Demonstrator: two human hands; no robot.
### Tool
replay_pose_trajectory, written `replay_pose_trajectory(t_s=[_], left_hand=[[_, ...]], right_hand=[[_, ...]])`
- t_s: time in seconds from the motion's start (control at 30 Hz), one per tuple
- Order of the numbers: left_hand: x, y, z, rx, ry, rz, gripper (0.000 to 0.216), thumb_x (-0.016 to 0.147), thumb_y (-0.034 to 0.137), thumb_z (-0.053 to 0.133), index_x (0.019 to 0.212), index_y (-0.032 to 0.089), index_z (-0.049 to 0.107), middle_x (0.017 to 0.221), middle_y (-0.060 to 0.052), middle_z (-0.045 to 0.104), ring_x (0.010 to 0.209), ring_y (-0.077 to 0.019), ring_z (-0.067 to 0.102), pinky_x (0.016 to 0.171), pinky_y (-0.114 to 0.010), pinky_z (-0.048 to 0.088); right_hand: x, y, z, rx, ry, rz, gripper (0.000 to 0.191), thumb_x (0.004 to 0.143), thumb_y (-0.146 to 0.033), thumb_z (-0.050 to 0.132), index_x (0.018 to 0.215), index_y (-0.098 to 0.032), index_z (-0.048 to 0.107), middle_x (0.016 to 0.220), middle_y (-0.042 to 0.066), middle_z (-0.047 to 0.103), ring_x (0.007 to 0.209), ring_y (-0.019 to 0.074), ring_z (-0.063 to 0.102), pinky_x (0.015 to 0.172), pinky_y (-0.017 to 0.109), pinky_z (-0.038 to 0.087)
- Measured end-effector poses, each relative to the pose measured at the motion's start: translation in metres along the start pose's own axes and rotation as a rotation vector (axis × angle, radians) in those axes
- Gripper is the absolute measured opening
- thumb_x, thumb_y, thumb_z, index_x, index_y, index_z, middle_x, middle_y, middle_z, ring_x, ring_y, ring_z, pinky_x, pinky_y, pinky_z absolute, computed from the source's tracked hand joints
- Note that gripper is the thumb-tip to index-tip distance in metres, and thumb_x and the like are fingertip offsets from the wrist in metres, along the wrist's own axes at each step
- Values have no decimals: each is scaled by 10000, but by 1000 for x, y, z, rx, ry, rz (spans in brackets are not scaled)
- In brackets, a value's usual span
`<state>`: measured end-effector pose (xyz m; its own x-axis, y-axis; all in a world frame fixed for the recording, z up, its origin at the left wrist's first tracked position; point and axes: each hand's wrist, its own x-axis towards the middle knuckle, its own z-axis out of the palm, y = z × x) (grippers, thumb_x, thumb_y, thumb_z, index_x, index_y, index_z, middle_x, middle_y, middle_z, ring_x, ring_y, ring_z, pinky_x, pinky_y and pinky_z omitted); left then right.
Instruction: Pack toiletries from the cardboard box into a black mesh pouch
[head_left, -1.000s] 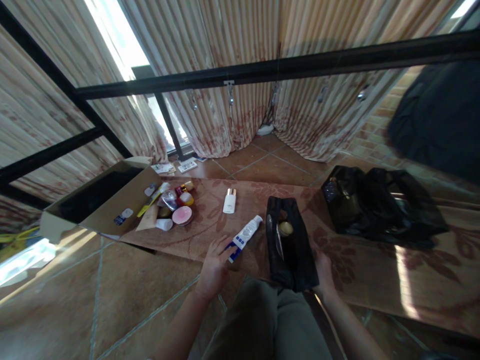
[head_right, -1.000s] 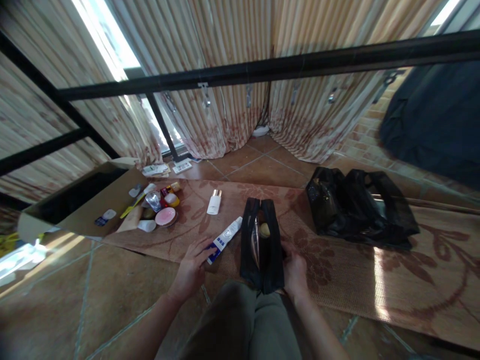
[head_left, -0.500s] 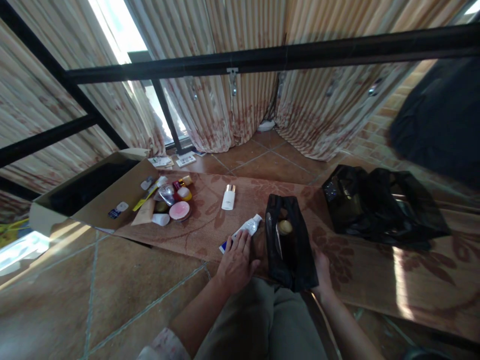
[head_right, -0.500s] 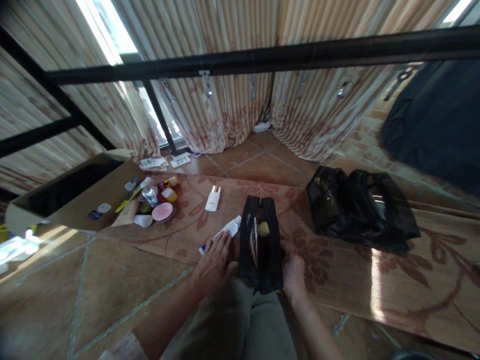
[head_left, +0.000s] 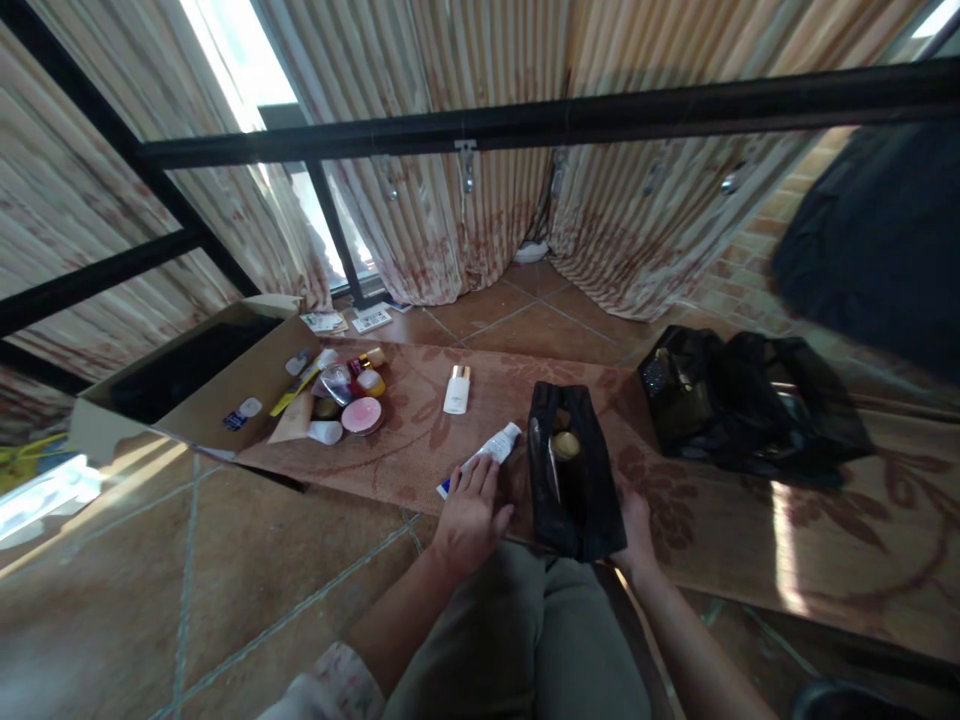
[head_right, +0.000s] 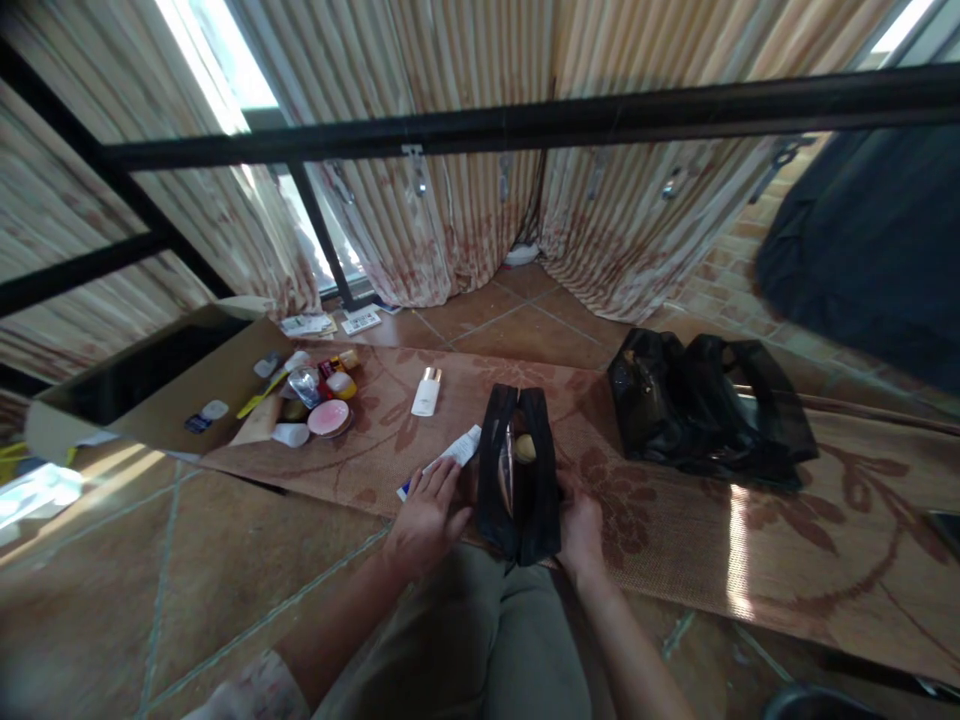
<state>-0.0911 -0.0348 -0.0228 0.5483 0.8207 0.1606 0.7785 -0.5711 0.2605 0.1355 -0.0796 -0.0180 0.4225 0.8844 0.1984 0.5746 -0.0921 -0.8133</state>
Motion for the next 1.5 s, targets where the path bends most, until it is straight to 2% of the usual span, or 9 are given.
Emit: replay_pose_trajectory(t_s=[0.13, 0.3, 0.67, 0.8, 1.0, 1.1, 1.2, 1.37, 1.5], left_hand=[[-8, -5, -8, -6, 19, -24, 517, 855, 330, 517, 1331, 147, 431, 1392, -132, 458, 1324, -280, 348, 1092, -527, 237], [-13, -7, -14, 17, 16, 9, 432, 892, 323, 462, 1291, 158, 481, 1352, -130, 503, 1287, -279, 396, 1084, -548, 216], [4, 3, -17, 136, -96, 22, 387, 903, 341, 433, 1200, 130, 562, 1320, -148, 515, 1212, -300, 447, 1043, -581, 238], [3, 3, -17, 109, -88, 22, 366, 884, 361, 470, 1160, 153, 589, 1288, -136, 536, 1183, -290, 468, 1046, -562, 248], [-11, -9, -22, 7, -7, -75, 427, 864, 332, 502, 1271, 202, 500, 1346, -105, 485, 1221, -268, 437, 1016, -464, 332], [-1, -11, -27, -19, 18, -172, 447, 864, 342, 489, 1273, 162, 482, 1320, -126, 494, 1179, -260, 470, 989, -408, 367], [19, -7, -31, 33, -23, -204, 468, 826, 346, 533, 1237, 127, 495, 1218, -140, 550, 1107, -270, 507, 940, -386, 395], [41, 1, -34, 118, -70, -234, 267, 789, 193, 503, 1024, 101, 589, 1003, -152, 616, 970, -271, 565, 832, -367, 430], [45, -11, -36, -28, -82, -347, 246, 803, 109, 417, 934, 137, 623, 873, -134, 642, 839, -239, 617, 734, -332, 442]], right_hand=[[0, 1, 0, 15, -6, -30, 310, 706, -314, 449, 877, -184, 674, 903, 76, 713, 854, 250, 645, 759, 333, 491], [0, 2, 0, 8, -14, -35, 306, 701, -289, 447, 872, -183, 679, 823, 61, 708, 769, 233, 641, 707, 314, 490], [1, 3, 2, -5, -16, 16, 276, 713, -310, 444, 815, -195, 673, 792, 47, 703, 726, 213, 633, 679, 301, 495], [1, 4, 2, -14, 0, -14, 296, 698, -308, 433, 821, -189, 674, 824, 63, 706, 746, 225, 639, 689, 313, 494], [-2, 5, 4, -11, -18, -31, 274, 722, -270, 446, 854, -197, 675, 845, 61, 693, 812, 216, 632, 764, 316, 483], [-2, 7, 5, -28, -14, -24, 281, 742, -269, 443, 868, -191, 682, 863, 67, 693, 798, 215, 628, 759, 324, 482], [-1, 7, 5, -39, -23, -28, 302, 777, -282, 433, 895, -178, 691, 867, 78, 692, 776, 208, 624, 761, 326, 482], [0, 4, 4, -40, -25, -32, 300, 799, -267, 431, 916, -178, 692, 848, 65, 688, 753, 186, 619, 757, 307, 479], [-1, 2, 3, -32, -40, -45, 304, 787, -248, 424, 920, -176, 688, 897, 69, 693, 776, 194, 631, 756, 310, 480]])
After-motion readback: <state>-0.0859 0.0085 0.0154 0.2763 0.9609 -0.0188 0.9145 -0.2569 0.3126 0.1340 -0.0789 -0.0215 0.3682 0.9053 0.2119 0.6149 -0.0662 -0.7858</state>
